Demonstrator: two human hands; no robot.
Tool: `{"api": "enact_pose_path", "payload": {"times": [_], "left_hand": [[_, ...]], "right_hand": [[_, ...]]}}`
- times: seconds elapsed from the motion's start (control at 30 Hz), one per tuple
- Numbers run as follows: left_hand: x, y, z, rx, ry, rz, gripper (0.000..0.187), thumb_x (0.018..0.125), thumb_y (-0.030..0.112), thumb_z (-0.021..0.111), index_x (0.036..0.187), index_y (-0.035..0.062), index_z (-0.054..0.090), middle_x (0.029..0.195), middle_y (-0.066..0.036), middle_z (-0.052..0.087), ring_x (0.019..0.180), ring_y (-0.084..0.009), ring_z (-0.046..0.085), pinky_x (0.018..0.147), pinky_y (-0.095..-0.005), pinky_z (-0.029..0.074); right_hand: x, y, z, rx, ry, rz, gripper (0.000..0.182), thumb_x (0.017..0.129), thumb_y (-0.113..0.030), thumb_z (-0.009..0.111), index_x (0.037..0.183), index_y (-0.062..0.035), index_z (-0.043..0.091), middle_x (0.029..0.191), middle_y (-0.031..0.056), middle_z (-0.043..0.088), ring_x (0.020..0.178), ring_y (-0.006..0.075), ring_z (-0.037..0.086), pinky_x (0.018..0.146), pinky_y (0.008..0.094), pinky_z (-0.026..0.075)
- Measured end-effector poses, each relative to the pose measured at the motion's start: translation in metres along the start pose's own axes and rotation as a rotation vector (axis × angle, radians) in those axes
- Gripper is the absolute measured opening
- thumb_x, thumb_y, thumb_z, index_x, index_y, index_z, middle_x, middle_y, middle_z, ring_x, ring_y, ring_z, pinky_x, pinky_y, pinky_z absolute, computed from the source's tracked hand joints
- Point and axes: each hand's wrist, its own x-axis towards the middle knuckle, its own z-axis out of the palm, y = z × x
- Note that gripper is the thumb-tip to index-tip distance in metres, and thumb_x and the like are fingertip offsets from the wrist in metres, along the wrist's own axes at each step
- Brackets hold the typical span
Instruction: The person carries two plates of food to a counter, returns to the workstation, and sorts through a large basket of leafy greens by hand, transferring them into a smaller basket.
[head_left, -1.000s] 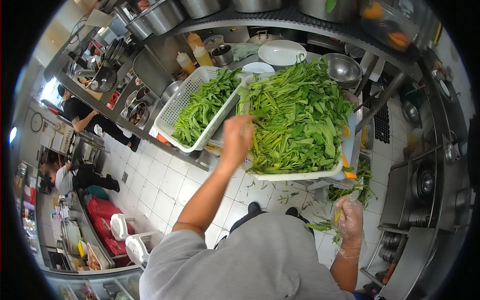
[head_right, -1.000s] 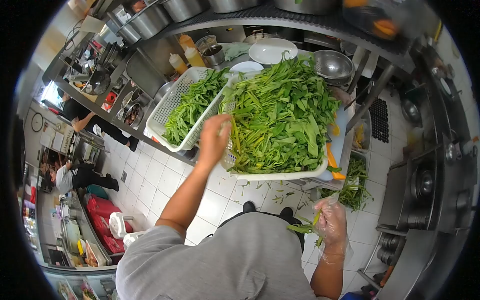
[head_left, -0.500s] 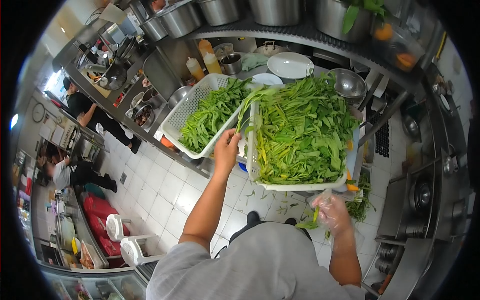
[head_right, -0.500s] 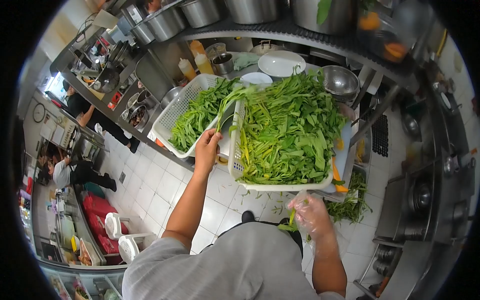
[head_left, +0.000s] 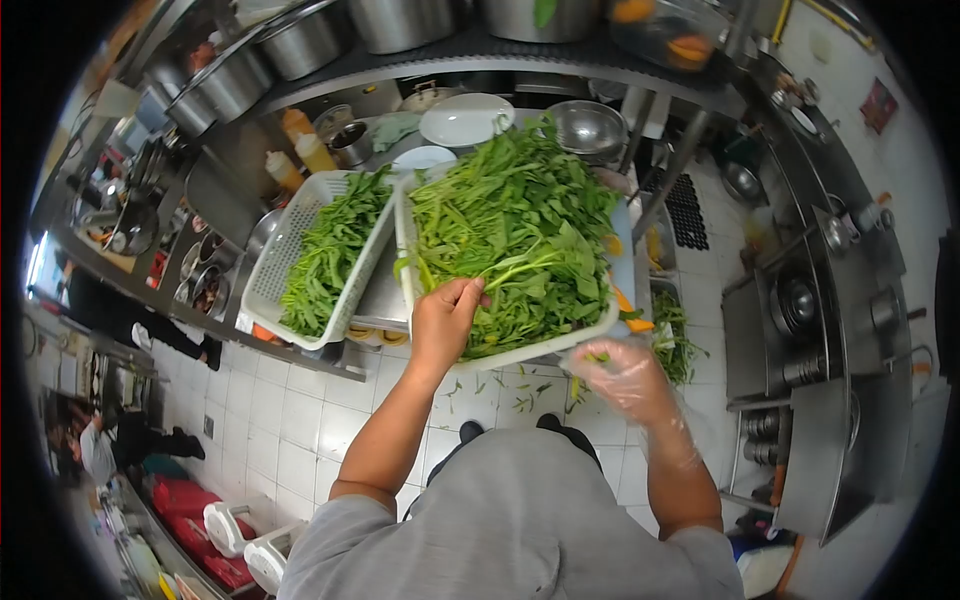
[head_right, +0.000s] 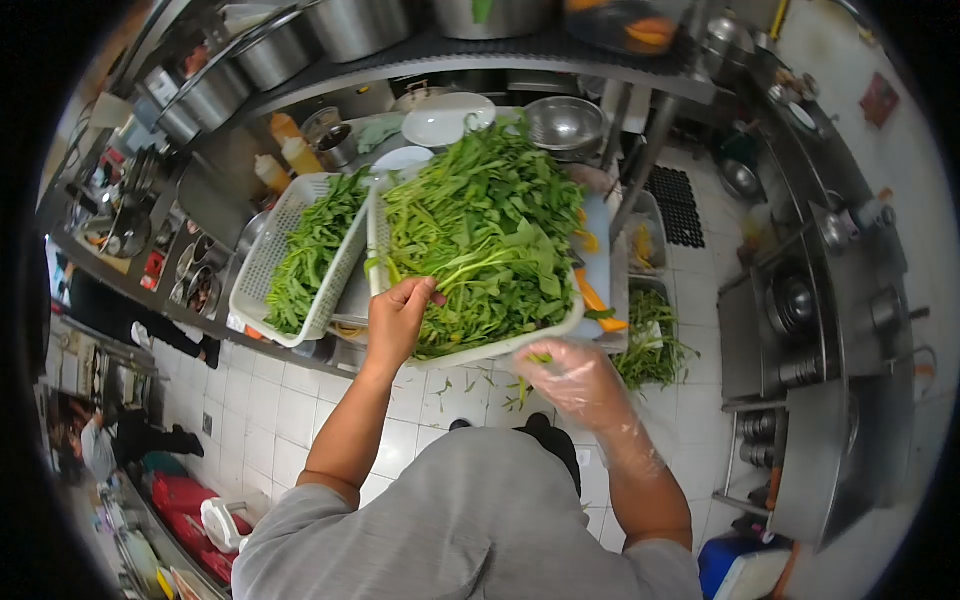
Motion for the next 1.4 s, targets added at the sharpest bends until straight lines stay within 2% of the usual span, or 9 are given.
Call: {"api": "enact_pose_path", "payload": {"times": [0.1, 0.57, 0.63, 0.7, 0.83, 0.9, 0.97, 1.23, 1.4], "left_hand": [[-0.005, 0.012, 0.011, 0.047, -0.120, -0.016, 0.028, 0.090, 0.026, 0.058, 0.077, 0.0034, 0.069, 0.058, -0.005, 0.061, 0.047, -0.0104, 0.047, 0.048, -0.0273, 0.037], [-0.025, 0.030, 0.048, -0.018, -0.365, 0.092, 0.024, 0.090, 0.022, 0.056, 0.078, 0.0016, 0.064, 0.059, -0.014, 0.061, 0.048, -0.0207, 0.057, 0.049, -0.0321, 0.044], [-0.029, 0.030, 0.060, -0.109, -0.377, 0.082, 0.022, 0.089, 0.021, 0.057, 0.080, 0.0015, 0.064, 0.059, -0.015, 0.059, 0.048, -0.0226, 0.057, 0.049, -0.0327, 0.044], [-0.032, 0.026, 0.078, -0.285, -0.439, 0.038, 0.023, 0.091, 0.018, 0.055, 0.080, -0.0008, 0.060, 0.062, -0.005, 0.059, 0.054, -0.0081, 0.046, 0.050, -0.0283, 0.039], [-0.036, 0.053, 0.100, -0.163, -0.470, 0.209, 0.021, 0.090, 0.017, 0.056, 0.077, -0.0006, 0.056, 0.063, -0.013, 0.056, 0.055, -0.0205, 0.055, 0.054, -0.0330, 0.043], [-0.031, 0.052, 0.125, -0.238, -0.416, 0.360, 0.020, 0.089, 0.018, 0.057, 0.080, 0.0001, 0.058, 0.068, -0.017, 0.056, 0.061, -0.0293, 0.058, 0.058, -0.0383, 0.044], [-0.020, 0.064, 0.151, -0.324, -0.598, 0.258, 0.021, 0.088, 0.020, 0.057, 0.088, -0.0005, 0.062, 0.079, -0.019, 0.060, 0.076, -0.0338, 0.060, 0.067, -0.0410, 0.046], [0.020, 0.059, 0.142, -0.142, -0.292, 0.686, 0.024, 0.085, 0.018, 0.059, 0.099, -0.0011, 0.063, 0.104, -0.018, 0.062, 0.096, -0.0351, 0.057, 0.084, -0.0418, 0.046], [0.142, -0.030, 0.047, 0.314, 0.172, 0.616, 0.019, 0.076, -0.004, 0.052, 0.092, -0.0016, 0.062, 0.091, -0.020, 0.061, 0.089, -0.0367, 0.058, 0.081, -0.0425, 0.046]], "right_hand": [[0.022, -0.001, -0.005, -0.423, 0.215, -0.415, 0.022, 0.075, -0.004, 0.068, 0.096, -0.0064, 0.064, 0.077, 0.0081, 0.063, 0.064, 0.0199, 0.062, 0.054, 0.0292, 0.048], [0.039, 0.011, -0.009, -0.834, 0.020, -0.579, 0.027, 0.069, -0.013, 0.067, 0.096, -0.0102, 0.065, 0.081, 0.0084, 0.064, 0.067, 0.0270, 0.062, 0.056, 0.0349, 0.051], [0.034, 0.012, -0.009, -0.714, 0.087, -0.379, 0.022, 0.070, -0.014, 0.068, 0.090, -0.0071, 0.065, 0.082, 0.0118, 0.065, 0.067, 0.0301, 0.062, 0.058, 0.0355, 0.050], [0.029, 0.021, -0.013, -0.634, 0.153, -0.296, 0.019, 0.074, -0.015, 0.067, 0.090, -0.0061, 0.065, 0.079, 0.0102, 0.064, 0.067, 0.0269, 0.061, 0.059, 0.0353, 0.050], [0.014, 0.046, -0.066, -0.003, 0.624, 0.455, 0.016, 0.082, -0.021, 0.063, 0.086, -0.0052, 0.064, 0.072, 0.0004, 0.056, 0.066, 0.0138, 0.051, 0.061, 0.0291, 0.044], [-0.011, 0.052, -0.097, 0.334, 0.978, 0.221, 0.009, 0.081, -0.021, 0.064, 0.076, -0.0151, 0.059, 0.060, -0.0108, 0.032, 0.050, 0.0025, 0.029, 0.045, 0.0217, 0.025], [-0.036, 0.042, -0.119, 0.350, 1.202, 0.297, 0.011, 0.084, -0.024, 0.063, 0.083, -0.0140, 0.059, 0.059, -0.0092, 0.033, 0.052, 0.0010, 0.032, 0.046, 0.0175, 0.024], [-0.149, 0.067, -0.187, -0.701, 1.203, 0.215, 0.042, 0.094, -0.037, 0.045, 0.111, -0.0015, 0.060, 0.113, 0.0088, 0.057, 0.101, 0.0238, 0.054, 0.085, 0.0322, 0.045], [-0.158, 0.070, -0.175, 0.061, 1.140, 0.006, 0.039, 0.094, -0.039, 0.046, 0.089, -0.0010, 0.052, 0.079, 0.0086, 0.048, 0.079, 0.0211, 0.055, 0.066, 0.0344, 0.049]]}}
